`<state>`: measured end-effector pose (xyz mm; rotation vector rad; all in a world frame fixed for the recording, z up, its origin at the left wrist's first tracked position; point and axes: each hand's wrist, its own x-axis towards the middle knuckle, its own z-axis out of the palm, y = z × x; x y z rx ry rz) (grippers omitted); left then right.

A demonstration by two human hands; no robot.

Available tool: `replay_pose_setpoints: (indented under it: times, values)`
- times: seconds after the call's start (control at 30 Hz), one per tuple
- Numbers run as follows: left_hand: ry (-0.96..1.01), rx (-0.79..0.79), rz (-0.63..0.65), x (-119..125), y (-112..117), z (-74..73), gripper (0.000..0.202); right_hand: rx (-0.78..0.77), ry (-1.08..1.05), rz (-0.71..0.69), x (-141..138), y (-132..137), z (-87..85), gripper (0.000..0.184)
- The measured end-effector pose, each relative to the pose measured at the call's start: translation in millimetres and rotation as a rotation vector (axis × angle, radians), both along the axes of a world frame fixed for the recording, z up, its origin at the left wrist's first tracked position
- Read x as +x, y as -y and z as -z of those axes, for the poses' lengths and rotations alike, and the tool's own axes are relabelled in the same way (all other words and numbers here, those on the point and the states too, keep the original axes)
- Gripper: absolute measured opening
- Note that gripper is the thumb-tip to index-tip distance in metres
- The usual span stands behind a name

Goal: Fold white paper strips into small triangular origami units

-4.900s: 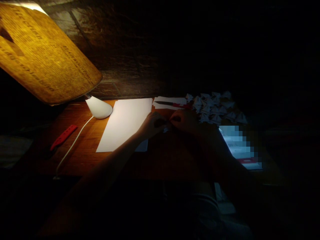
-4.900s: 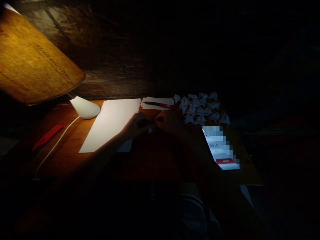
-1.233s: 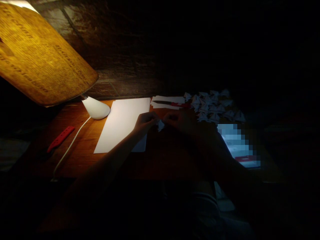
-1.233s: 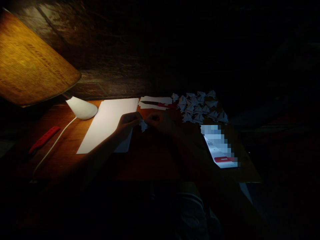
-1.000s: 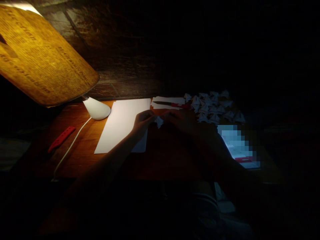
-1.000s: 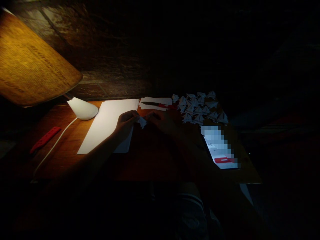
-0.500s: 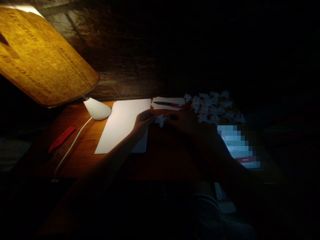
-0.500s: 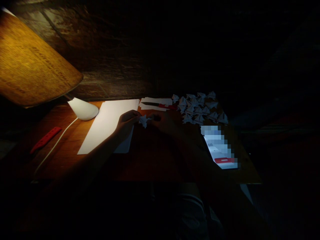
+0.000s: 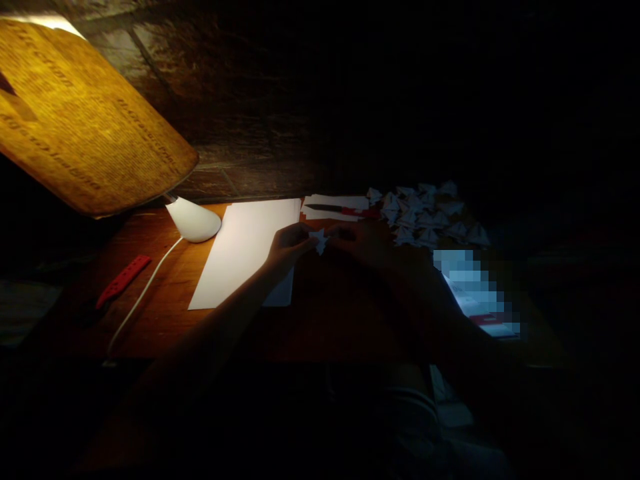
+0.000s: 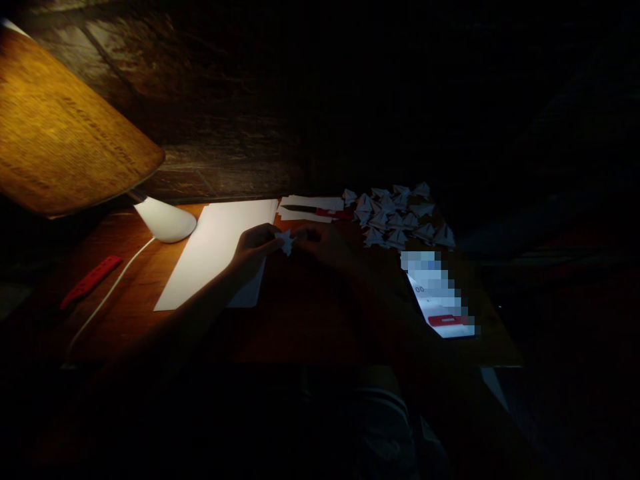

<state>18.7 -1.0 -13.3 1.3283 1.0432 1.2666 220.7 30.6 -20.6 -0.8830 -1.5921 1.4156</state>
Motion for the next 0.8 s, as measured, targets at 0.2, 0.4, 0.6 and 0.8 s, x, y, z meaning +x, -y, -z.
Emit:
replay_pose_setpoints:
  times: [0.2,0.4,0.6,0.8]
  values:
    - [-0.011,0.005,0.006,-0.2,0.6,-1.0,0.032,0.018,0.014,0.006,0.4,4.1,-5.1,0.028]
    - [-0.015,0.022,-0.004,0.4,0.3,-1.4,0.038,0.076,0.052,0.034,-0.6,2.5,-3.6,0.027]
    - [-0.035,0.078,0.006,0.7,-1.6,-1.8,0.033,0.035,0.037,0.118,-0.3,2.3,-5.0,0.019]
    - [-0.132,0.012,0.032,2.1,1.6,-5.0,0.034,0.025,0.021,0.150,-2.1,6.2,-6.3,0.019]
